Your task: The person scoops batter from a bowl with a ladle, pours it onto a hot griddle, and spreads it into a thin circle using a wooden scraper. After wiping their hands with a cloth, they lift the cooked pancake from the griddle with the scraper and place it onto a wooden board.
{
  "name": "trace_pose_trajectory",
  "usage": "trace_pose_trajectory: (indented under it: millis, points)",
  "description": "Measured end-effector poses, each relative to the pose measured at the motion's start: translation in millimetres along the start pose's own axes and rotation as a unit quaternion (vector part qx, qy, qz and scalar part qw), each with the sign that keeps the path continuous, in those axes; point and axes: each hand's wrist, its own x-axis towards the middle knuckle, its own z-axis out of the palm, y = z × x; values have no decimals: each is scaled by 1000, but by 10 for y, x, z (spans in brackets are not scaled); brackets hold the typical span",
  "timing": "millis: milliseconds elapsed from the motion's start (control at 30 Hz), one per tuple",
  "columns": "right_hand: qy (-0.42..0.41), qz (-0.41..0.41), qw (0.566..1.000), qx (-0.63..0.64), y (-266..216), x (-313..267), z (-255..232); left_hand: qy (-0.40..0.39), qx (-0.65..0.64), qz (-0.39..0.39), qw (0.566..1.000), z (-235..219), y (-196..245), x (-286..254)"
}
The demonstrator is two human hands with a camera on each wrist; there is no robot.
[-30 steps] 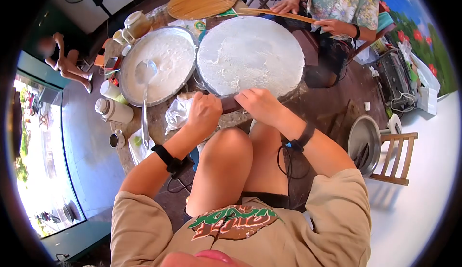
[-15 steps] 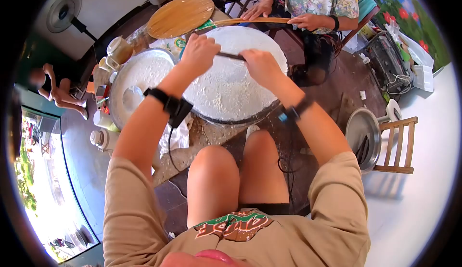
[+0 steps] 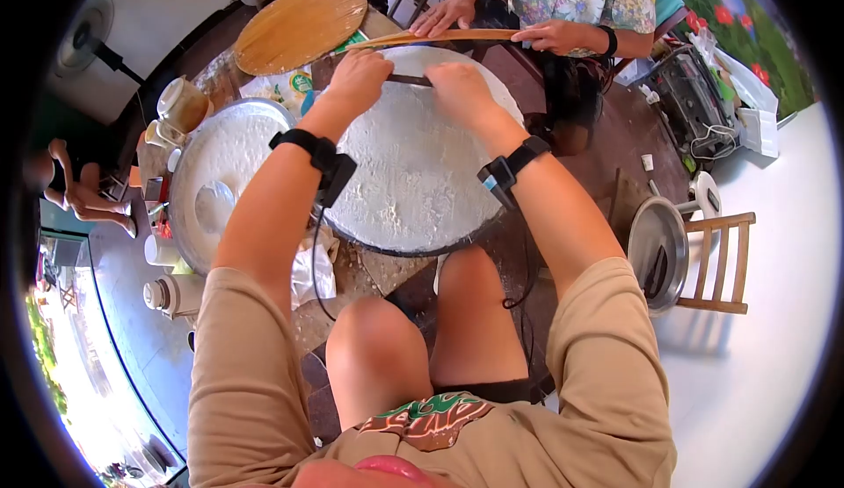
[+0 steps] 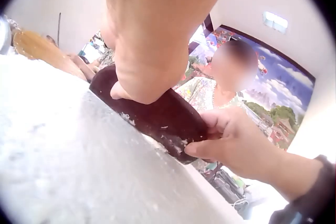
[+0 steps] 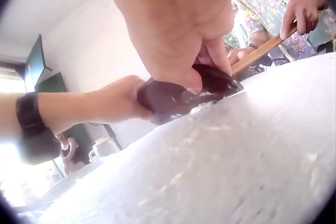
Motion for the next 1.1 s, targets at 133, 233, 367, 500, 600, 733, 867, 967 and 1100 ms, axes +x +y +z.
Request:
trace_pose_trajectory:
  millis: [133,233,367,500,600,733,867,967,1100]
  points:
    - [-3,-13,1000,4,-451,-141,-61,9,-30,12,999,-259,47,-501]
    - [-7,-23,999,21,-787,-323,-146,2,-35,-1,999,-405,194,-877]
    - [-19,-42,999,29,-1144,-670,-239,0,-38,-15,999,-569,491,-1380]
    - [-27,-62,997,48,-1469,-1006,-389,-10,-24,-20,999,-741,826,-1806]
    - [-35,-69,995,56,-1598,-1221,-456,-11,-23,-20,999,-829,1036,-2020]
    - [-47,-65,996,44,-1684,-1482,-544,-6,-37,-18,999,-901,1275,-2185]
    - [-54,-57,993,86,-1712,-1684,-729,-39,-77,-18,996,-1054,1458,-2242]
    - [-61,-51,990,120,-1633,-1626,-800,-58,-76,4,995,-1103,1313,-2097]
    - [-32,28,991,124,-1378,-956,-777,-33,-40,-9,999,-1145,698,-1432]
